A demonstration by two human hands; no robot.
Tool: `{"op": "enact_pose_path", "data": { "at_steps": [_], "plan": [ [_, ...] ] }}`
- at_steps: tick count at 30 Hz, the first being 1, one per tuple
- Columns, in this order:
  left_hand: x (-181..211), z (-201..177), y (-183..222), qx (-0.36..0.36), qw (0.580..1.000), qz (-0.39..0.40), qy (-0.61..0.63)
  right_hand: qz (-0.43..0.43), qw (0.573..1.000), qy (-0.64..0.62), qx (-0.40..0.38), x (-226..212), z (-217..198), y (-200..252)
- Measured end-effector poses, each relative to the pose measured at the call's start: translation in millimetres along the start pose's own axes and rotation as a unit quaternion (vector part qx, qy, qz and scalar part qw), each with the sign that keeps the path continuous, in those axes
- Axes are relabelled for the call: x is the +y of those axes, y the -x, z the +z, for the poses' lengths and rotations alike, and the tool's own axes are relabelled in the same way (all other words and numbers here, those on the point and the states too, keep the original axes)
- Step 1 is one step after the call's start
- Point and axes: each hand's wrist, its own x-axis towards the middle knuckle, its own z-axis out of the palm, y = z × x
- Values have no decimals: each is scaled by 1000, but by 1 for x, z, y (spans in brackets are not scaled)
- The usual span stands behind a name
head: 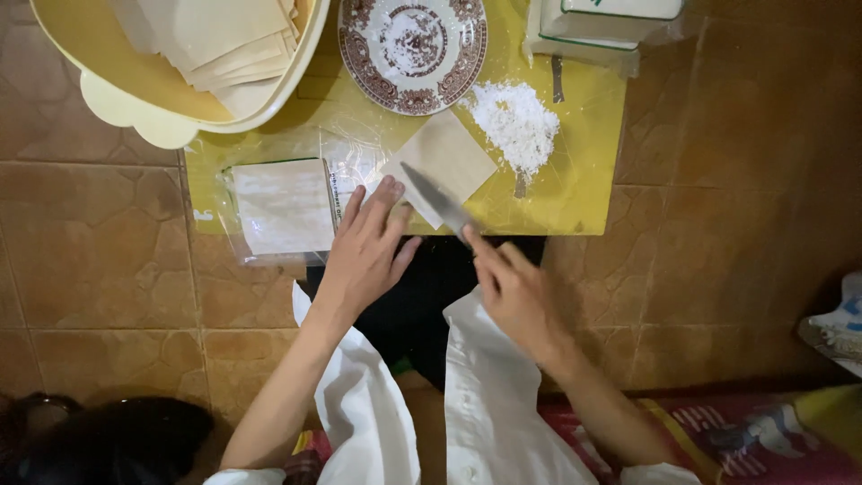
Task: Cutting a stack of thin dough wrappers into smaller pieces using a knife.
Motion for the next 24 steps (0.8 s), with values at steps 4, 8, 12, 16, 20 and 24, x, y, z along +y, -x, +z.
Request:
{"op": "enact_pose_path", "data": {
  "at_steps": [4,8,12,16,20,24],
  "plan": [
    [-3,2,5,-2,999,-13,34,6,998,-56,2,3,31,18],
    [3,-6,-1,-12,1000,-10,21,-6,1000,5,14,11,22,12],
    [4,-2,0,-8,1000,-8,-14,17,999,-3,51,24,21,9],
    [7,3,0,8,1000,-6,-26,16,998,17,64,18,3,2],
    [7,3,-2,11,999,-4,-36,8,994,56,97,42,1,-6],
    [14,0,-9,-17,998,6,-59,-11,994,47,103,58,-10,-12]
  ]
}}
